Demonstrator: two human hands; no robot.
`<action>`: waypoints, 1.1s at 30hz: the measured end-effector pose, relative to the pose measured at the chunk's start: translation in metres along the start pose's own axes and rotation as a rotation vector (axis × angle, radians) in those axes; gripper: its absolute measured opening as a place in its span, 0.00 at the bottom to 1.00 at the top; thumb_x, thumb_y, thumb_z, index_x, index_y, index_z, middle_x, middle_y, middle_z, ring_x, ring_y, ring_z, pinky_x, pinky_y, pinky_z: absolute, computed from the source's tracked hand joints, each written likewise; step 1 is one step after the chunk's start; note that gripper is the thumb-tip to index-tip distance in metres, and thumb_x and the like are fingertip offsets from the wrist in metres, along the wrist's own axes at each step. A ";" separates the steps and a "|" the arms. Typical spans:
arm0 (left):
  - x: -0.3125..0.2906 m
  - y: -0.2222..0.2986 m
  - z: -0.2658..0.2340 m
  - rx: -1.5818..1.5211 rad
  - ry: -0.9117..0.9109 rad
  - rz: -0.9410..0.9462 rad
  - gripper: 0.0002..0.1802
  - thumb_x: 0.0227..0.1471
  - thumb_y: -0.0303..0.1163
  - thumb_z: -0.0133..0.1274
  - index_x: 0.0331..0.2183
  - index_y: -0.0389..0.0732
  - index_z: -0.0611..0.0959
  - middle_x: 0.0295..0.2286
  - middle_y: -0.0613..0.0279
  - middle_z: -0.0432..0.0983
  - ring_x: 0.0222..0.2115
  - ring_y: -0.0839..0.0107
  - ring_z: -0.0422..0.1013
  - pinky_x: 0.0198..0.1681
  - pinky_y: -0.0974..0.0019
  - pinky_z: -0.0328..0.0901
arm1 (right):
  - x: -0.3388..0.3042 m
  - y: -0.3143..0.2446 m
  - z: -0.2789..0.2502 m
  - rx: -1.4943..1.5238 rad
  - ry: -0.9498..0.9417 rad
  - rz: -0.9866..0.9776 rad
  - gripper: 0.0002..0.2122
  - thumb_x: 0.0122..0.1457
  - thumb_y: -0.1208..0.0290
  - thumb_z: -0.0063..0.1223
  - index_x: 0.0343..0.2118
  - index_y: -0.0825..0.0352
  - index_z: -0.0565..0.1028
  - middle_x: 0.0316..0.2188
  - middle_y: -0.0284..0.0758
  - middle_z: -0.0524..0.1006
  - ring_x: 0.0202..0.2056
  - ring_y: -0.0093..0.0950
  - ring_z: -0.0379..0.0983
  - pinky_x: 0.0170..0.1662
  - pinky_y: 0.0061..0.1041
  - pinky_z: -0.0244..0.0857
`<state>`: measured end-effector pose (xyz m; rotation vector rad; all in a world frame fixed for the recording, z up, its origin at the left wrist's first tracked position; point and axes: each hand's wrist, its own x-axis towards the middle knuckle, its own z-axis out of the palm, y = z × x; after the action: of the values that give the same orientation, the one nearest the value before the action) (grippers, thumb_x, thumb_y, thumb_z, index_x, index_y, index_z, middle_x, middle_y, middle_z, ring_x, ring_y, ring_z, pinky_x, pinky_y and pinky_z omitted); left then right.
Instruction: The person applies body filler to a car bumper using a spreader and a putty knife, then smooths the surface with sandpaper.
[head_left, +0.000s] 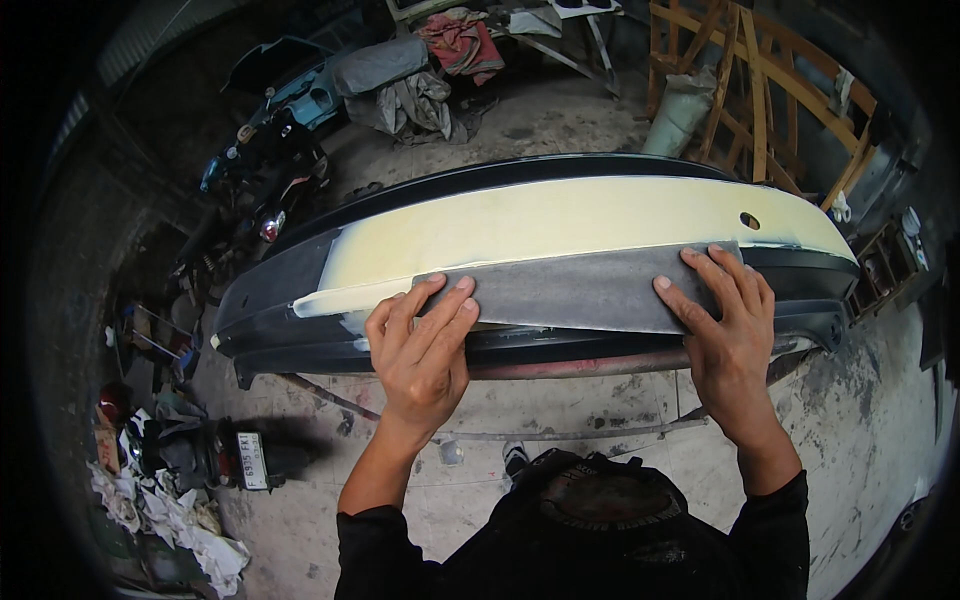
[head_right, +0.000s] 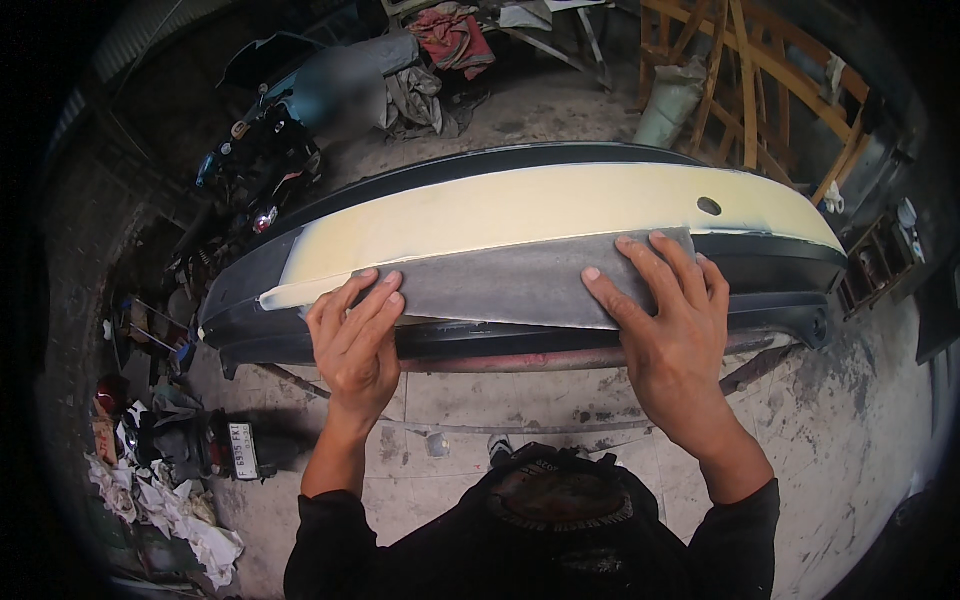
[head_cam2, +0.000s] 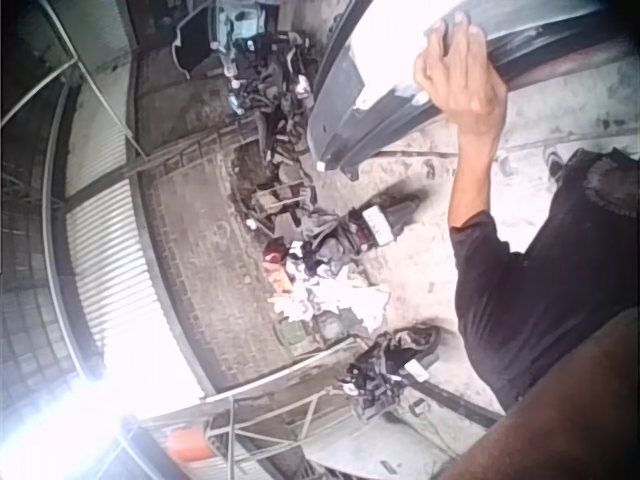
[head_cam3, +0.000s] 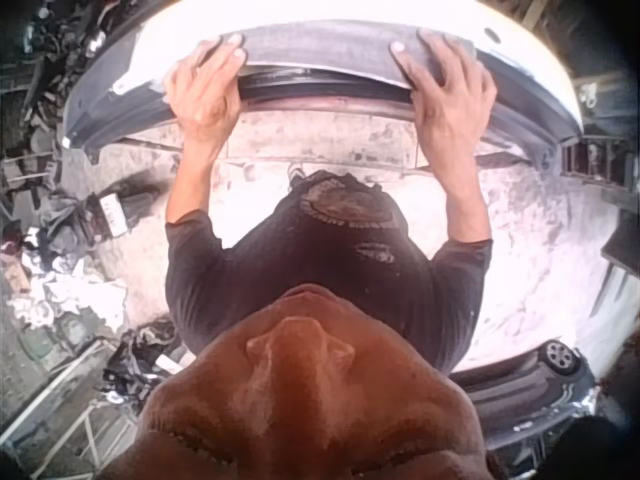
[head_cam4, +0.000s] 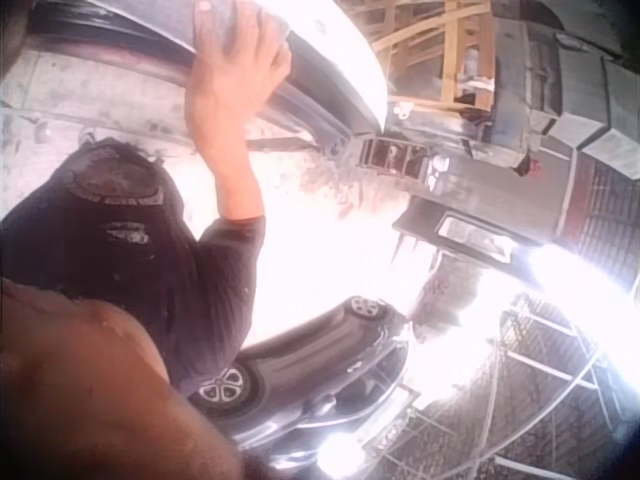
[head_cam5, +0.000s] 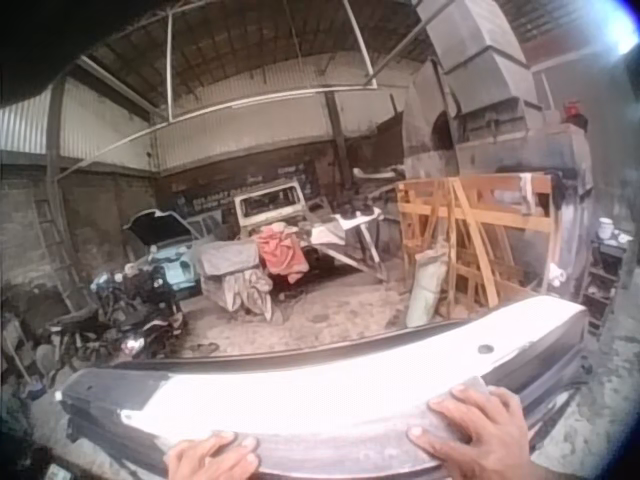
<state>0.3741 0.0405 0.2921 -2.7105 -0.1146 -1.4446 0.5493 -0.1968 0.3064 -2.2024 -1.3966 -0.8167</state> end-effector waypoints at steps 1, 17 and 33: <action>0.000 0.000 0.001 -0.001 -0.002 0.000 0.16 0.42 0.15 0.56 0.36 0.40 0.83 0.39 0.62 0.81 0.45 0.61 0.72 0.48 0.62 0.58 | 0.000 0.000 0.000 0.000 -0.002 0.002 0.28 0.40 0.85 0.55 0.46 0.52 0.77 0.51 0.36 0.70 0.55 0.39 0.63 0.54 0.46 0.53; -0.005 -0.002 0.006 0.059 -0.018 0.019 0.14 0.40 0.16 0.56 0.33 0.40 0.84 0.39 0.64 0.81 0.44 0.62 0.73 0.44 0.63 0.57 | -0.002 0.001 0.004 0.035 -0.047 0.025 0.26 0.42 0.85 0.55 0.46 0.52 0.78 0.52 0.37 0.69 0.56 0.40 0.62 0.55 0.46 0.51; -0.040 0.019 0.002 0.101 -0.126 -0.008 0.11 0.45 0.16 0.56 0.33 0.40 0.83 0.39 0.61 0.81 0.45 0.59 0.72 0.46 0.63 0.57 | -0.040 0.003 0.011 0.122 -0.066 0.004 0.24 0.41 0.81 0.54 0.45 0.54 0.77 0.52 0.37 0.68 0.56 0.40 0.60 0.55 0.49 0.49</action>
<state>0.3552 0.0199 0.2577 -2.7192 -0.1993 -1.2339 0.5418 -0.2182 0.2710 -2.1563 -1.4326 -0.6444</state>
